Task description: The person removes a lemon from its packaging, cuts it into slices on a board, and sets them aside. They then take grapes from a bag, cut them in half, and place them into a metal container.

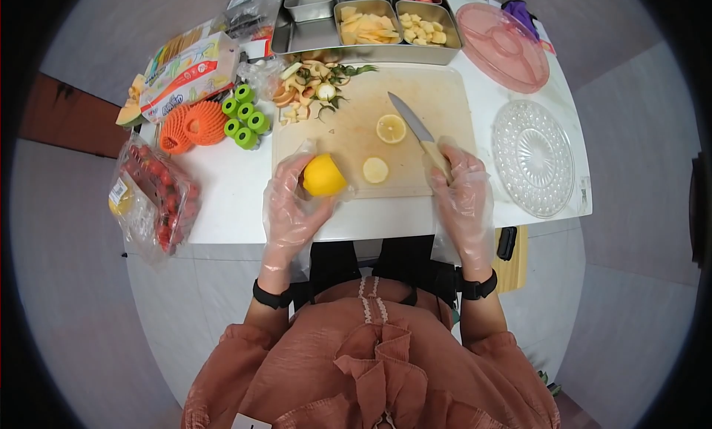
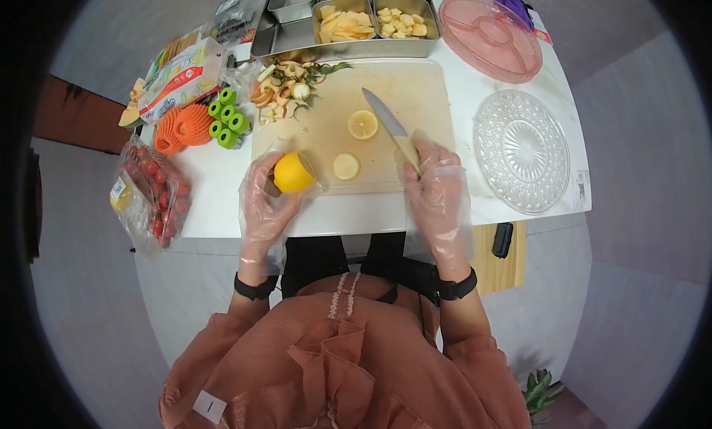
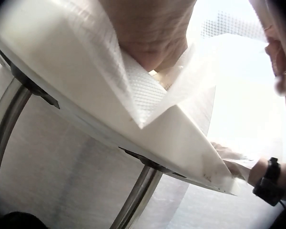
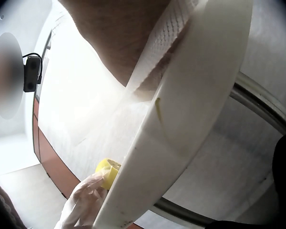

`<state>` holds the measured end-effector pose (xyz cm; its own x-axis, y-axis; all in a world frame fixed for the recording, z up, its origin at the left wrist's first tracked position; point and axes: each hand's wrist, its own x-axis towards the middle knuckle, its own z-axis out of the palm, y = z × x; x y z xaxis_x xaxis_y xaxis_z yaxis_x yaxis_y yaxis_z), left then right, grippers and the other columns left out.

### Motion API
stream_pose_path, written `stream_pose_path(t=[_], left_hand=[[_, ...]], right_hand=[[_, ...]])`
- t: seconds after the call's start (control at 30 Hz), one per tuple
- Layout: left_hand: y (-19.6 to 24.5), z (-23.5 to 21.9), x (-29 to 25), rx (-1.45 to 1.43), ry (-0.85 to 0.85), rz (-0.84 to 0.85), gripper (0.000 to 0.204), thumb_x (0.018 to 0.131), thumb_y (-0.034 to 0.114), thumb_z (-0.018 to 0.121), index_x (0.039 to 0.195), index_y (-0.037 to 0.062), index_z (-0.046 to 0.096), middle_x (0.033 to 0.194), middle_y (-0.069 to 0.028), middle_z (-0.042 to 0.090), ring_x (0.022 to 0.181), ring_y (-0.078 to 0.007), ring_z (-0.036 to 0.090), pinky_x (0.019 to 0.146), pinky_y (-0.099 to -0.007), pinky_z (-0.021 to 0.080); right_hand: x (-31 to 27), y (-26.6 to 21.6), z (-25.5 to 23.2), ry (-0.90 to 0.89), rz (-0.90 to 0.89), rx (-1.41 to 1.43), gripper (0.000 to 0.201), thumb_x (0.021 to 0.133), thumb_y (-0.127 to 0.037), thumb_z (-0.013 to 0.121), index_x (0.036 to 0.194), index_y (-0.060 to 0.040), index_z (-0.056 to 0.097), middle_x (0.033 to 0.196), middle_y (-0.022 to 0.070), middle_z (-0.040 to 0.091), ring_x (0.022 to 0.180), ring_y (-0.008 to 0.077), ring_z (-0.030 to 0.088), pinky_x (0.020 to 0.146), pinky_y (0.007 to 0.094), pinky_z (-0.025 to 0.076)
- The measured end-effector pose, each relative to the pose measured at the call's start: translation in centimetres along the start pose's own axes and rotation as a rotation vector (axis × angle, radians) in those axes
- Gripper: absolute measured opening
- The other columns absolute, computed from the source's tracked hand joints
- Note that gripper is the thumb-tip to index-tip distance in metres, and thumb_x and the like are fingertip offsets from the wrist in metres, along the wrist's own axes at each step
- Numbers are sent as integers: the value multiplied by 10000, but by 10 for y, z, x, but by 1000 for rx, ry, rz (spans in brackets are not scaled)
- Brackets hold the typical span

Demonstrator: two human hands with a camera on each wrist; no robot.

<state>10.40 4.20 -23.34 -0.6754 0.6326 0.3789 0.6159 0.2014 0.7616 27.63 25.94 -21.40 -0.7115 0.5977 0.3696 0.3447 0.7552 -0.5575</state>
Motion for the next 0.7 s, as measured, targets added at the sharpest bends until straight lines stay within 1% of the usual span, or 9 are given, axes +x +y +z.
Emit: stream_pose_path(t=[0.2, 0.27, 0.4, 0.47, 0.6, 0.67, 0.7], left_hand=[[-1, 1, -1, -27, 7, -19, 636, 688, 61, 816, 1277, 54, 576, 1205, -156, 616, 1105, -352, 607, 944, -407, 492], [-2, 3, -2, -65, 14, -54, 636, 690, 62, 815, 1280, 59, 575, 1215, -154, 612, 1105, -346, 607, 948, -401, 491], [3, 0, -1, -14, 1, -39, 641, 691, 59, 812, 1286, 65, 573, 1224, -151, 608, 1109, -341, 606, 954, -396, 490], [4, -1, -1, -38, -13, -86, 643, 688, 58, 810, 1285, 70, 573, 1222, -148, 607, 1112, -339, 604, 958, -397, 490], [2, -1, -1, -21, -3, -77, 639, 684, 57, 810, 1278, 69, 574, 1215, -147, 608, 1113, -338, 604, 956, -396, 492], [1, -1, -2, -62, -27, -80, 635, 719, 18, 792, 1310, 31, 559, 1241, -123, 566, 1154, -259, 580, 983, -353, 489], [-1, 0, -3, -62, -24, -80, 635, 719, 18, 792, 1310, 31, 559, 1241, -123, 566, 1154, -259, 580, 983, -353, 489]], right_hand=[[-1, 3, 2, 16, -26, 4, 398, 859, -56, 679, 1251, -30, 616, 1121, 176, 661, 1046, 380, 599, 903, 455, 494], [-1, 3, 3, 21, -29, 14, 398, 859, -54, 682, 1250, -30, 616, 1120, 174, 661, 1046, 379, 599, 903, 455, 494], [-1, 4, 4, 32, -43, 6, 405, 855, -48, 689, 1253, -31, 616, 1117, 172, 663, 1044, 376, 598, 903, 453, 493], [-2, 5, 5, 37, -47, 2, 408, 854, -45, 690, 1254, -31, 615, 1119, 171, 663, 1046, 375, 599, 903, 452, 494], [-3, 5, 6, 64, -74, -4, 422, 844, -19, 696, 1258, -27, 612, 1129, 172, 664, 1054, 373, 598, 911, 450, 492], [-3, 4, 5, 73, -83, 0, 430, 840, -10, 698, 1261, -25, 609, 1133, 172, 664, 1058, 373, 598, 913, 450, 492], [-3, 4, 5, 76, -76, 4, 437, 837, -4, 699, 1264, -24, 606, 1134, 174, 663, 1056, 374, 598, 912, 450, 492]])
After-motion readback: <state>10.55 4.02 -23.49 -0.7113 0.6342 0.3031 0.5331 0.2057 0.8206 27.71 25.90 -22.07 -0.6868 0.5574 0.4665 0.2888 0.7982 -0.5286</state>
